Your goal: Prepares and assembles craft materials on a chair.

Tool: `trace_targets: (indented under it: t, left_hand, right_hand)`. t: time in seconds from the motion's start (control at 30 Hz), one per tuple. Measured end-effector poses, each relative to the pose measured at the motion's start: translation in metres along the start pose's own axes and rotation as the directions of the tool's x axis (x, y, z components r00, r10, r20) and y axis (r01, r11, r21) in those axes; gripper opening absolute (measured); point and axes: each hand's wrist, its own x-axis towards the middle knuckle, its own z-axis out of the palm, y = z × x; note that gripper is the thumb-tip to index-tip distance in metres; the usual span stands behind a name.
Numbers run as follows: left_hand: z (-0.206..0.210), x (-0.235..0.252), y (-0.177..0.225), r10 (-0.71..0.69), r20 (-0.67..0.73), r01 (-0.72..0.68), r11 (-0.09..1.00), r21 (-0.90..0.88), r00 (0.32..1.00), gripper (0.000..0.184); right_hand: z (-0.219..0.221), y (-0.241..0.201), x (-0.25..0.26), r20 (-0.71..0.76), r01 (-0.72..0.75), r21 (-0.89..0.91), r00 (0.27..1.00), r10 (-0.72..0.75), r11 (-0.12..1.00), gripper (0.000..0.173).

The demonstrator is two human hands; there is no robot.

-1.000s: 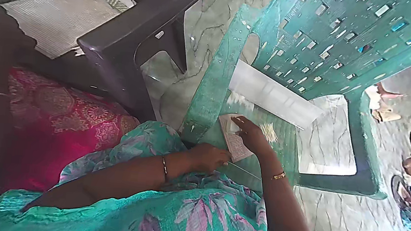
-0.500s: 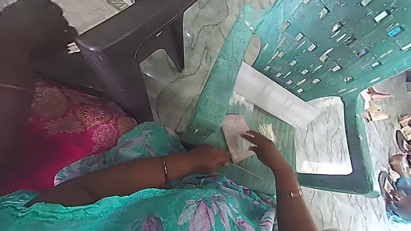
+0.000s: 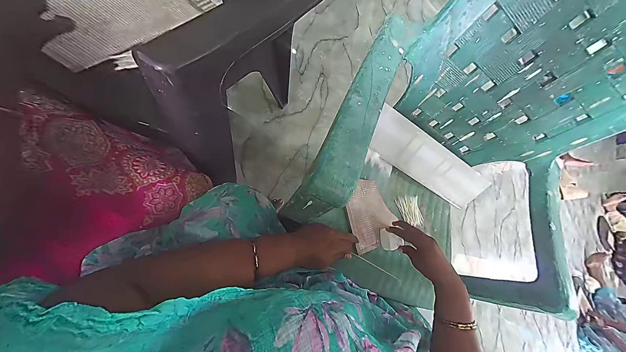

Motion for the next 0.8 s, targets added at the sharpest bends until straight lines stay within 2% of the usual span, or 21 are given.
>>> trace_targets:
  t: [0.07,0.17,0.27,0.33,0.43,0.53,0.67,0.73,0.8]
  left_hand:
    - [0.002,0.000,-0.001,0.008,-0.030,-0.008,1.000,-0.004,1.000,0.042]
    - [0.005,0.003,-0.005,0.033,-0.072,-0.033,0.999,-0.006,0.997,0.042]
    - [0.006,0.002,-0.006,0.045,-0.100,-0.045,0.999,0.003,0.994,0.040]
    - [0.006,0.001,-0.007,0.045,-0.100,-0.043,0.999,0.020,0.994,0.042]
    - [0.006,0.001,-0.005,0.032,-0.082,-0.028,0.998,0.052,0.996,0.042]
    - [0.008,0.001,-0.004,0.020,-0.083,-0.014,0.997,0.072,0.996,0.042]
    - [0.013,0.000,-0.001,0.013,-0.092,-0.003,0.994,0.109,0.996,0.041]
    - [0.014,-0.004,0.000,0.012,-0.105,0.000,0.993,0.116,0.994,0.042]
    - [0.017,-0.011,0.004,0.015,-0.135,-0.003,0.996,0.089,0.991,0.042]
  right_hand:
    - [-0.001,-0.002,0.008,-0.004,0.007,-0.024,1.000,-0.007,1.000,0.050]
    - [-0.008,-0.016,0.050,-0.052,0.019,-0.083,0.998,-0.023,0.996,0.050]
    - [-0.014,-0.027,0.090,-0.105,0.069,-0.057,0.992,-0.075,0.996,0.053]
    - [-0.014,-0.029,0.097,-0.129,0.097,-0.040,0.986,-0.101,0.995,0.054]
    - [-0.011,-0.029,0.075,-0.083,0.051,-0.014,0.995,-0.052,0.999,0.053]
    - [0.000,-0.025,0.033,-0.013,-0.035,-0.026,0.999,0.034,0.999,0.051]
    - [0.015,-0.026,-0.019,0.005,-0.096,-0.017,0.995,0.096,0.995,0.052]
    - [0.022,-0.028,-0.034,-0.066,-0.119,0.046,0.990,0.122,0.992,0.050]
    - [0.031,-0.035,-0.044,-0.227,-0.142,0.233,0.954,0.196,0.962,0.043]
